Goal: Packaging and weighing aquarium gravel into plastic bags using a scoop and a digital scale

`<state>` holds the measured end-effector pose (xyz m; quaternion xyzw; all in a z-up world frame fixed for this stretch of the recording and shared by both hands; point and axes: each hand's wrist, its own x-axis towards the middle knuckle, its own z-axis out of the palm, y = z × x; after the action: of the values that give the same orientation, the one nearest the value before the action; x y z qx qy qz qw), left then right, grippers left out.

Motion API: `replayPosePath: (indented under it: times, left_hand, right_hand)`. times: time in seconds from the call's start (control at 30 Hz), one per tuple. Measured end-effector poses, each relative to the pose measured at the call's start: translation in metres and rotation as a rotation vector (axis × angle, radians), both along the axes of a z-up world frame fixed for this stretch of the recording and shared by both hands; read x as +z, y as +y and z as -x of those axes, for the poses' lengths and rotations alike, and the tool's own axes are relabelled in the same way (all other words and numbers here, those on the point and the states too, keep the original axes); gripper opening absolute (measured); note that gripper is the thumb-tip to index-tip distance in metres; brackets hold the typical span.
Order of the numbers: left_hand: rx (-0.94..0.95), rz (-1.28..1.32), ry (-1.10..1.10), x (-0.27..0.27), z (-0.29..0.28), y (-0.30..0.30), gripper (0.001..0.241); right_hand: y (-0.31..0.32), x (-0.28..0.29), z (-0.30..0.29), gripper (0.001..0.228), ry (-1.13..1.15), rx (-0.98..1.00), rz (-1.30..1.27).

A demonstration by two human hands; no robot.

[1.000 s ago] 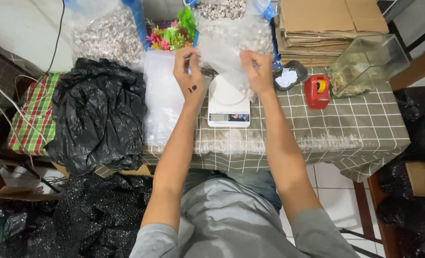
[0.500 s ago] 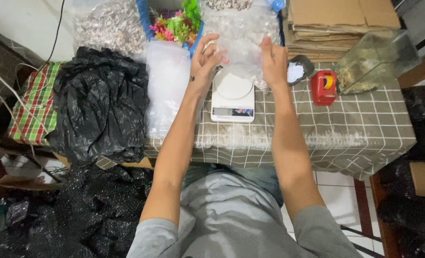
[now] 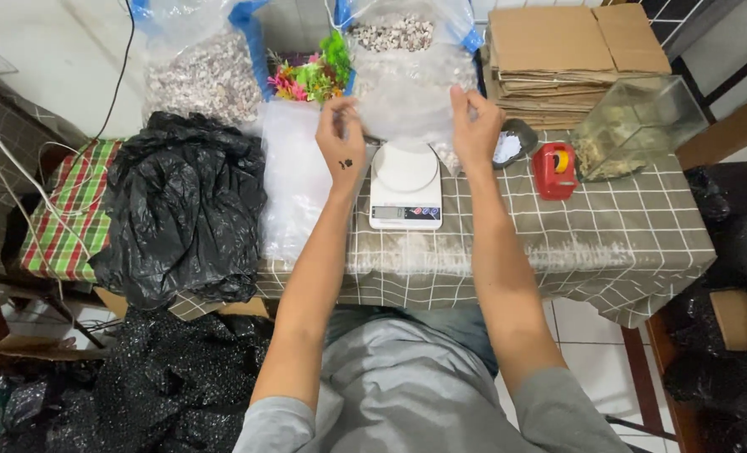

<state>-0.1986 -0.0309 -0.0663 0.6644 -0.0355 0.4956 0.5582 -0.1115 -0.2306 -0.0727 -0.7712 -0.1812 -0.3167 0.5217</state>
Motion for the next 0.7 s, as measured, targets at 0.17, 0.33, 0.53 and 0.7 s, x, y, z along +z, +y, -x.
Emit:
replayPosePath:
  times: [0.17,0.33,0.53,0.7]
  left_hand:
    - [0.060,-0.061,0.015,0.000,-0.003,0.006,0.026]
    - [-0.346,-0.101,0.233,-0.015,-0.016,0.016,0.067]
    - [-0.299,-0.103,0.136,-0.026,-0.025,0.023,0.023]
    - [-0.352,0.179,0.132,-0.021,-0.025,0.025,0.012]
  right_hand:
    - [-0.006,-0.007,-0.011,0.047,0.071,0.186,-0.026]
    - [-0.005,0.006,0.005,0.057,0.226,0.428,0.043]
    - [-0.008,0.022,0.017,0.060,0.288,0.481,0.160]
    - [-0.010,0.015,0.009,0.048,0.270,0.436,0.150]
